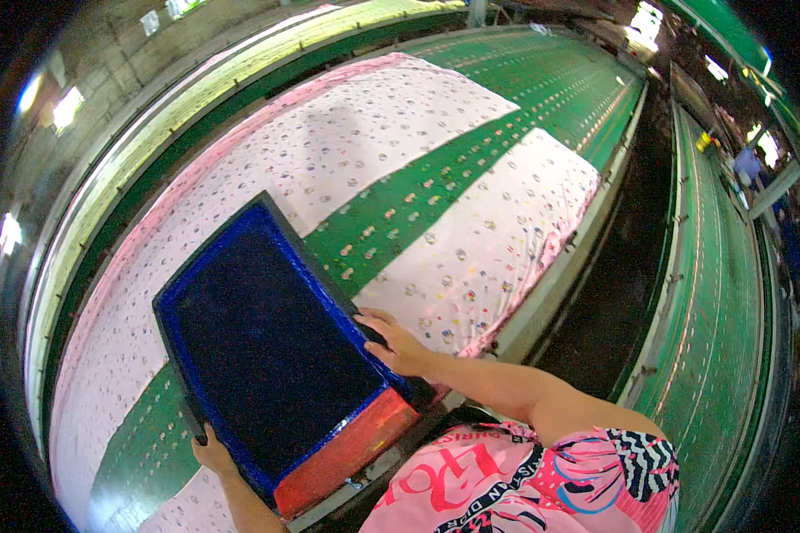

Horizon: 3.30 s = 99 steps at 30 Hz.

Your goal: The person holds a screen printing frame over a long piece of patterned fabric and uses a red squeegee to pull ink across the mesh. The person repeatedly repositions the frame and repeats the squeegee stroke along the length of the fabric.

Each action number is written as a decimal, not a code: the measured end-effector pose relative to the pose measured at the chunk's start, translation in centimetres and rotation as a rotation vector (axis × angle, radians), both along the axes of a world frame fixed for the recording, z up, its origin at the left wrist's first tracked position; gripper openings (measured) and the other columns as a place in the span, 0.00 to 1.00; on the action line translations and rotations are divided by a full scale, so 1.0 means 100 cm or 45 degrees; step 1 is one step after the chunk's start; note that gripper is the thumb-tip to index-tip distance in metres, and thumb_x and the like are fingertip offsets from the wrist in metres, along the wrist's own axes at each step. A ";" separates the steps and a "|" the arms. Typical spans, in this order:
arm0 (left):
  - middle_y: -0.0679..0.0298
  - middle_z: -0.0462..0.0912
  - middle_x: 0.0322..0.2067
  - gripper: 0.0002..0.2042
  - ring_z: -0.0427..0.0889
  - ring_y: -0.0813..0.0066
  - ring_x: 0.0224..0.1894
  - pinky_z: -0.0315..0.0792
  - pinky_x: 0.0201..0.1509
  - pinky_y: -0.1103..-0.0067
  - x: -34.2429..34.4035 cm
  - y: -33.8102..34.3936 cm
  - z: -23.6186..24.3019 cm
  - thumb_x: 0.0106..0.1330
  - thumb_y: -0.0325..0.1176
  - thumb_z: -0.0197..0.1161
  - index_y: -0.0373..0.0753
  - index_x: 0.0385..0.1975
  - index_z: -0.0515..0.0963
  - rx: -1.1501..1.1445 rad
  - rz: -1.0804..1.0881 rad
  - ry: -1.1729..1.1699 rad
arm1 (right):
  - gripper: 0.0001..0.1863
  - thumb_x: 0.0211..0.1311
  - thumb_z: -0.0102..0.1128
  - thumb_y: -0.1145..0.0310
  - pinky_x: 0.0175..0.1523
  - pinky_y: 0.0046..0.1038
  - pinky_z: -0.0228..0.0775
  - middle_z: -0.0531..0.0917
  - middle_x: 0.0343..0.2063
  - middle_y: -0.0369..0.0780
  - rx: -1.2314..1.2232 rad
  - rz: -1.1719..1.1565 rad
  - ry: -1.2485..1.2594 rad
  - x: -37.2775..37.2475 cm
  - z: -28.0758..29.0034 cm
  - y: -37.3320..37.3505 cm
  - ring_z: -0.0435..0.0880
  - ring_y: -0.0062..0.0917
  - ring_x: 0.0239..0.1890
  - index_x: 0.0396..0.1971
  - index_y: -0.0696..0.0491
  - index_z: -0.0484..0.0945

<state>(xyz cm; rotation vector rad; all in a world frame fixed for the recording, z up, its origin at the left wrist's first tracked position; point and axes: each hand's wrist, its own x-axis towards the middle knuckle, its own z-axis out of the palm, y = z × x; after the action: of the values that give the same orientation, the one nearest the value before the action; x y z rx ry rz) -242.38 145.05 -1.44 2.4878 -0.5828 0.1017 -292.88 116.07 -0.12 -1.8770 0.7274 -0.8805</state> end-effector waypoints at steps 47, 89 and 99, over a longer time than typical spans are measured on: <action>0.60 0.92 0.41 0.14 0.86 0.69 0.40 0.80 0.52 0.71 -0.538 -0.467 0.059 0.65 0.25 0.79 0.28 0.49 0.88 -0.778 -0.126 0.336 | 0.26 0.76 0.60 0.72 0.68 0.33 0.79 0.89 0.60 0.44 0.844 -0.088 -0.516 -0.511 0.053 -0.461 0.89 0.28 0.57 0.71 0.59 0.81; 0.55 0.92 0.51 0.22 0.89 0.65 0.52 0.81 0.62 0.68 -0.598 -0.539 0.025 0.74 0.33 0.77 0.30 0.62 0.81 -0.672 -0.086 0.885 | 0.38 0.75 0.70 0.70 0.86 0.48 0.60 0.75 0.79 0.51 0.528 -0.372 -0.299 -0.651 -0.008 -0.485 0.72 0.43 0.81 0.82 0.60 0.68; 0.45 0.84 0.69 0.33 0.85 0.58 0.68 0.75 0.75 0.66 -0.504 -0.618 0.020 0.72 0.26 0.71 0.28 0.78 0.73 -0.234 -0.564 0.545 | 0.29 0.54 0.78 0.74 0.71 0.48 0.79 0.89 0.63 0.46 -0.271 0.478 0.522 -0.574 0.094 -0.394 0.87 0.45 0.67 0.60 0.48 0.89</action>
<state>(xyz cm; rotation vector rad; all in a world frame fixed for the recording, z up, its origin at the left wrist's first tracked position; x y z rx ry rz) -292.76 83.26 0.60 2.0596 -0.8702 -0.5101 -350.31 76.65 9.28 -2.3229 0.5044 -0.3458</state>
